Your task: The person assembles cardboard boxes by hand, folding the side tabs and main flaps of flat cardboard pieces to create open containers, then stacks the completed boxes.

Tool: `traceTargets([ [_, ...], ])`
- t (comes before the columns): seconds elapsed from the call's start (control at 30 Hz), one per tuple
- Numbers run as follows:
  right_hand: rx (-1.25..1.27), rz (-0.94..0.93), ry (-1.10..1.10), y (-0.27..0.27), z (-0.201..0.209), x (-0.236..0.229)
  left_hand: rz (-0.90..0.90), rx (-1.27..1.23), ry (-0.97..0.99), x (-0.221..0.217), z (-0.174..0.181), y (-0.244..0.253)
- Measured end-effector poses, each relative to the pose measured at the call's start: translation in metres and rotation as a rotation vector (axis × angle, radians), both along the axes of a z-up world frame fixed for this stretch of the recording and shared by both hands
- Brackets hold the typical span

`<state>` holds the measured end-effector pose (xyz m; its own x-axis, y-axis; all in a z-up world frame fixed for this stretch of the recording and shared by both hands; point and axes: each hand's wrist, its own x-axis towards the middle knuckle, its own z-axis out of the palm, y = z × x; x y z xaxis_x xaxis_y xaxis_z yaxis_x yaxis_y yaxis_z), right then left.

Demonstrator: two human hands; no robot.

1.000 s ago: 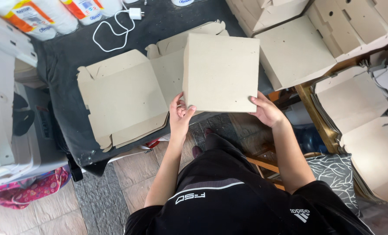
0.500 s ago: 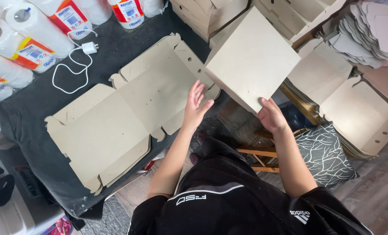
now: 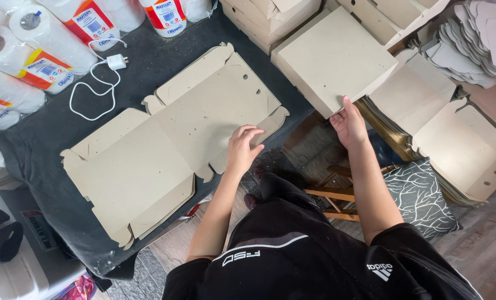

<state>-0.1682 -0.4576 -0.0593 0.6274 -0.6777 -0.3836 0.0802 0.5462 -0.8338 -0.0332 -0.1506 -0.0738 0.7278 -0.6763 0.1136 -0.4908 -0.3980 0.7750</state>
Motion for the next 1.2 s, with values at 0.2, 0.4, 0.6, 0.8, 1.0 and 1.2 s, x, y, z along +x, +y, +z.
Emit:
traceTargets([
  [0.2,-0.023,-0.078,-0.004,-0.002,-0.001,0.014,0.04,0.33,0.083,0.012,-0.016,0.017],
  [0.4,-0.023,-0.071,-0.003,0.016,0.012,0.016,0.079,0.175,0.074,0.018,-0.027,0.023],
  [0.6,0.121,-0.124,0.07,0.055,-0.028,0.006,0.052,0.112,0.058,0.022,-0.025,0.027],
  [0.8,-0.121,0.148,0.134,0.088,-0.071,0.019,0.149,0.146,-0.268,0.018,-0.044,0.024],
  [1.0,-0.3,0.278,-0.007,0.113,-0.035,0.049,0.238,-0.011,-0.413,0.011,-0.036,0.029],
  [1.2,-0.261,0.355,0.05,0.121,-0.033,0.079,0.216,-0.005,-0.567,0.0,-0.035,0.031],
])
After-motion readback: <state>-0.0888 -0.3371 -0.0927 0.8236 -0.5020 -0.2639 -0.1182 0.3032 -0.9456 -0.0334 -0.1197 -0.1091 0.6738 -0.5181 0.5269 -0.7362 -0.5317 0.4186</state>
